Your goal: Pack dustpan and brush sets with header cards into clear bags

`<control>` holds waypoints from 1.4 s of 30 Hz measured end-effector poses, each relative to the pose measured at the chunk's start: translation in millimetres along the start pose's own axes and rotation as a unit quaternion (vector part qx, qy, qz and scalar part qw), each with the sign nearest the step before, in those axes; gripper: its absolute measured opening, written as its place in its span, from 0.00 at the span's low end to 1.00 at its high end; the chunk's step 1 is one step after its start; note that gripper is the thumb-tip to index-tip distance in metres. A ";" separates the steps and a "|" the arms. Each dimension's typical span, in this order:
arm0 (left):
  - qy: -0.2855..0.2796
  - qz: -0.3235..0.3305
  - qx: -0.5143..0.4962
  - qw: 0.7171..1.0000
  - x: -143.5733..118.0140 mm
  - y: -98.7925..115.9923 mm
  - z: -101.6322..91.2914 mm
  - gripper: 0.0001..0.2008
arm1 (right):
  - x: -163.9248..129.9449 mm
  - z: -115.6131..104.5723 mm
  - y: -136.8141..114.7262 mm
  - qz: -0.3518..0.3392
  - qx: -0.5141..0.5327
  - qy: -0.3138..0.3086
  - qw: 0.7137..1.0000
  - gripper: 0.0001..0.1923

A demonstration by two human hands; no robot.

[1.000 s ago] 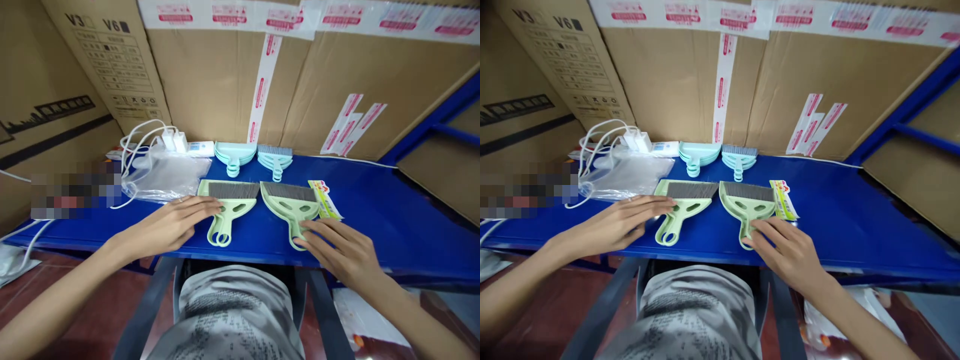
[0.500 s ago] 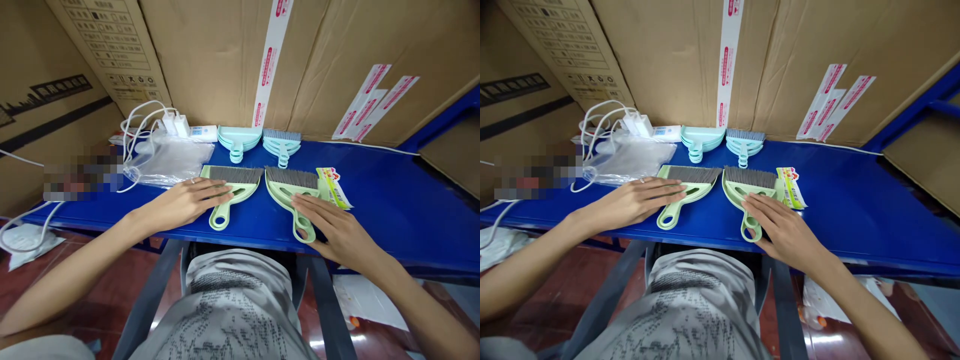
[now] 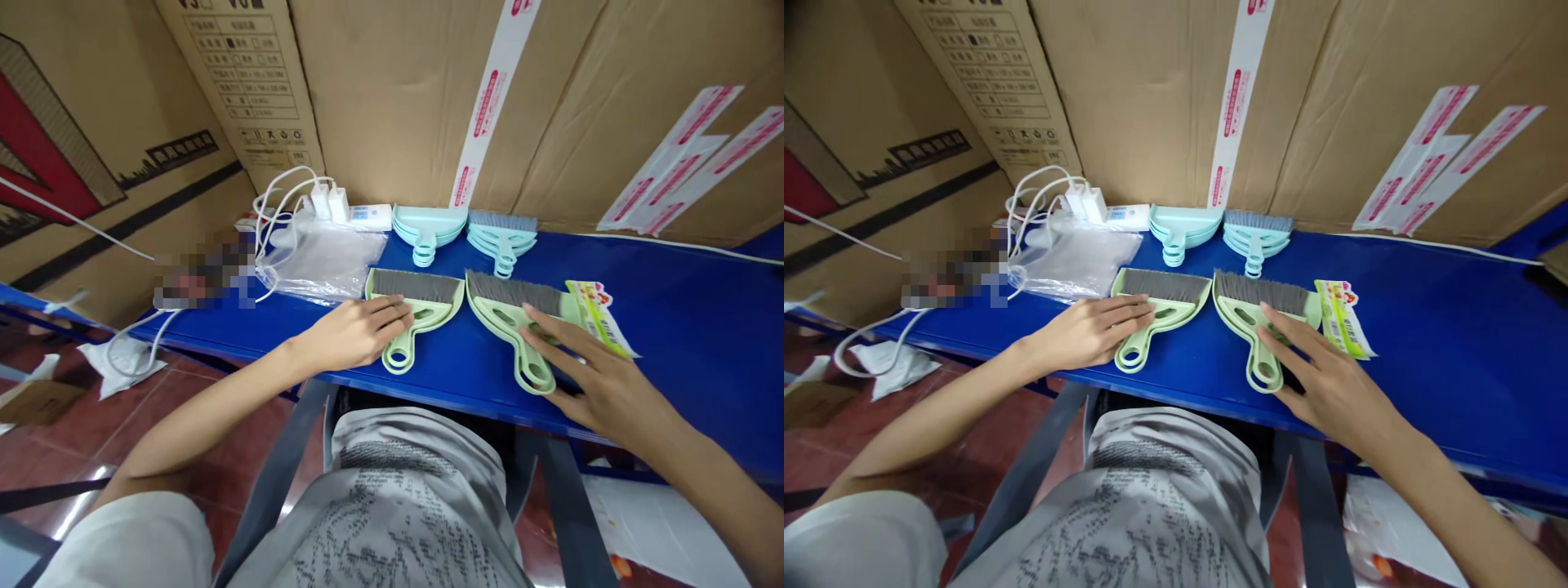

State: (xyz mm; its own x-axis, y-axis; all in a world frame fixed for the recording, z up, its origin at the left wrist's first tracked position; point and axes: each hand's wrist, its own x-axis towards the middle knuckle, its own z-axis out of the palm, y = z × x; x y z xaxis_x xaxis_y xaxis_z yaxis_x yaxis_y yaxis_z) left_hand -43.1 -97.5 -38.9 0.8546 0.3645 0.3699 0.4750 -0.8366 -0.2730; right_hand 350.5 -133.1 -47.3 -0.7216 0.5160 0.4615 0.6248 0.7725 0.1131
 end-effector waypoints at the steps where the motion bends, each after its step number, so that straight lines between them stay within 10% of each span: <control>1: -0.001 0.002 0.003 1.000 0.4 0.9 0.4 0.20 | 1.0 0.6 2.0 0.001 0.009 -0.001 1.000 0.37; 26: -0.012 -0.001 0.029 0.999 0.3 12.3 9.0 0.22 | 6.8 -5.5 -0.5 -0.109 -0.118 0.019 0.987 0.25; 35: -0.006 -0.023 -0.075 0.997 -3.0 0.9 -8.5 0.18 | 14.8 -32.0 7.1 0.000 0.049 -0.047 0.998 0.33; 42: 0.005 -0.042 -0.116 0.992 48.1 -61.2 -44.9 0.18 | 86.5 -19.1 69.6 0.137 -0.035 -0.089 0.986 0.17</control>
State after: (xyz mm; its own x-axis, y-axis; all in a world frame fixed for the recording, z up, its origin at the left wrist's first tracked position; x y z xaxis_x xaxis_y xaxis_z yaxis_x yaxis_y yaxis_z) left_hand -40.5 -47.1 35.5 0.8110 0.4343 0.3920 0.4831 -0.8750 -0.0301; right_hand 337.2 -41.8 17.3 -0.5607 0.7630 0.3216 0.8176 0.5716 0.0692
